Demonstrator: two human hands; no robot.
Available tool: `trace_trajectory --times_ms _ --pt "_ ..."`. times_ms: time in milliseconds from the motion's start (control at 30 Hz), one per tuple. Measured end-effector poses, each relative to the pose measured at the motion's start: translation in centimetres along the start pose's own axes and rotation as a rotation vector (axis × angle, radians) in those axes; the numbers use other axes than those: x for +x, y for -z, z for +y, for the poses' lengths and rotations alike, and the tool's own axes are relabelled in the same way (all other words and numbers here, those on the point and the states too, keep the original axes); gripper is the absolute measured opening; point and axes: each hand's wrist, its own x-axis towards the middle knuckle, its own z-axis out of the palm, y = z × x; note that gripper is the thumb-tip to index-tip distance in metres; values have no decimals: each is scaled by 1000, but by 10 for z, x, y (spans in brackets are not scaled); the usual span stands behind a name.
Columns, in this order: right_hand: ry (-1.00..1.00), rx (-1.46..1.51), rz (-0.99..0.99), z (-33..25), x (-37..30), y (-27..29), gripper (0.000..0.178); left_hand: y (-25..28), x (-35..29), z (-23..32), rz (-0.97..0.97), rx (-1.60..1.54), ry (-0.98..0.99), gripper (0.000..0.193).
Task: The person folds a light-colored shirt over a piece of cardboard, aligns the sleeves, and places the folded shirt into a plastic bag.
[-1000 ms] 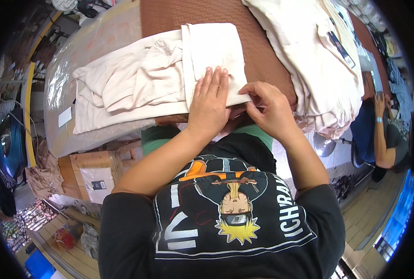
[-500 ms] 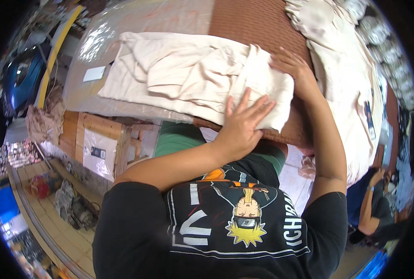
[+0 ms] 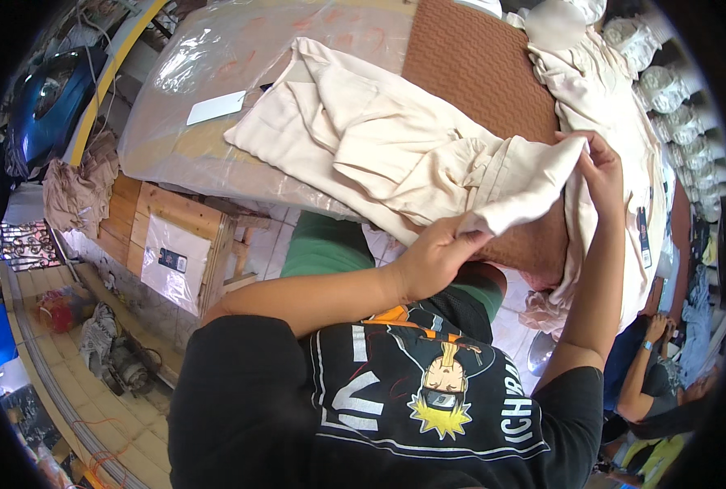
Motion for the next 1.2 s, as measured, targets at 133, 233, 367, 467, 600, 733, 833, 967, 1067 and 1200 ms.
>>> trace_trajectory --times_ms 133,233,367,467,600,733,833,967,1067,1200 --pt "160 286 -6 -24 59 -39 21 26 -9 9 133 -544 -62 43" --pt "245 300 -68 -62 111 -83 25 50 -15 37 188 -649 -225 53" --pt "244 321 -252 -82 192 -163 23 105 -29 52 252 -768 -377 53" --pt "71 67 -284 -87 219 -248 22 156 -33 43 445 -853 -363 53" --pt "99 -325 -407 -46 238 -298 25 206 -45 30 646 -783 -167 56" --pt "-59 -205 -491 -52 247 -299 24 243 -65 44 758 -266 53 58" --pt "77 -359 -500 -44 257 -302 25 255 -65 50 853 171 78 50" --pt "8 -86 -389 -26 257 -308 29 268 -66 46 801 331 66 43" --pt "89 -161 -332 -10 263 -310 33 266 -61 45 878 199 53 37" --pt "154 -329 -342 -29 258 -321 38 272 -61 42 955 67 64 30"
